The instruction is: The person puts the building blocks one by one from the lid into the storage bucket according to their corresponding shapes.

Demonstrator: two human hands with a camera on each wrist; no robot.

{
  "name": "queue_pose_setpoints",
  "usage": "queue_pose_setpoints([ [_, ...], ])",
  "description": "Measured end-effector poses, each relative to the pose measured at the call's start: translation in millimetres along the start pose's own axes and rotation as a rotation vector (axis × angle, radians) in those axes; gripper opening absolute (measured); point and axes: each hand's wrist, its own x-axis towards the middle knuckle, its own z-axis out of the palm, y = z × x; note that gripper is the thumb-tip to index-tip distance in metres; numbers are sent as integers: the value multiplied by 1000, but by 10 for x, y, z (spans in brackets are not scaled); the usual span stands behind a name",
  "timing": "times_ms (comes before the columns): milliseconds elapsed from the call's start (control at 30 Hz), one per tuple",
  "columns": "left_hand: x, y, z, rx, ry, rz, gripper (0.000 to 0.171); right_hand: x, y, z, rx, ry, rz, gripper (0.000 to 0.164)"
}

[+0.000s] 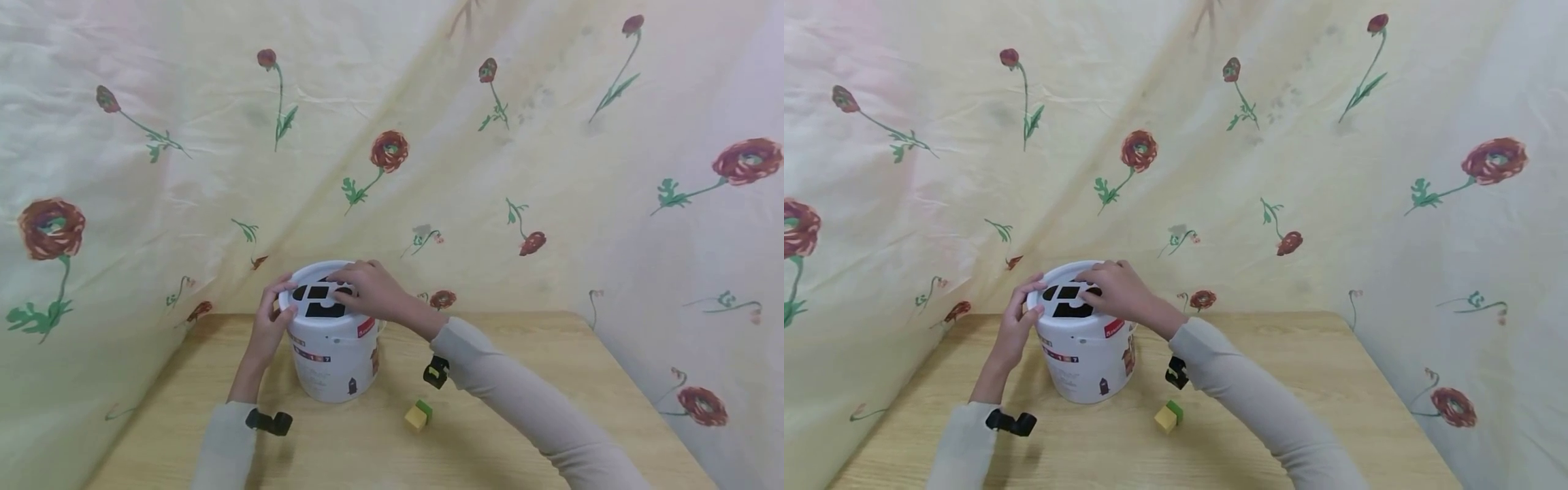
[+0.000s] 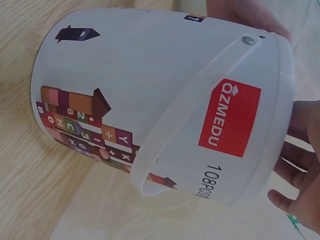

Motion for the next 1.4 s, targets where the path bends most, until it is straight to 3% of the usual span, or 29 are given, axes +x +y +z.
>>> queue_pose_setpoints([
  [367,-6,13,25,-14,14,44,38,-374,54,-82,-13,61,-54,31],
  [633,-22,-11,29,-35,32,51,35,-697,213,13,-16,192,-106,29],
  [833,-24,-17,56,-47,45,39,35,-915,310,92,-11,251,-120,41],
  [1167,-37,1,75,-39,69,3,33,-1242,467,313,-22,123,-146,44],
  [1400,-32,-21,82,-41,55,16,34,-1450,529,428,23,-137,-99,39],
])
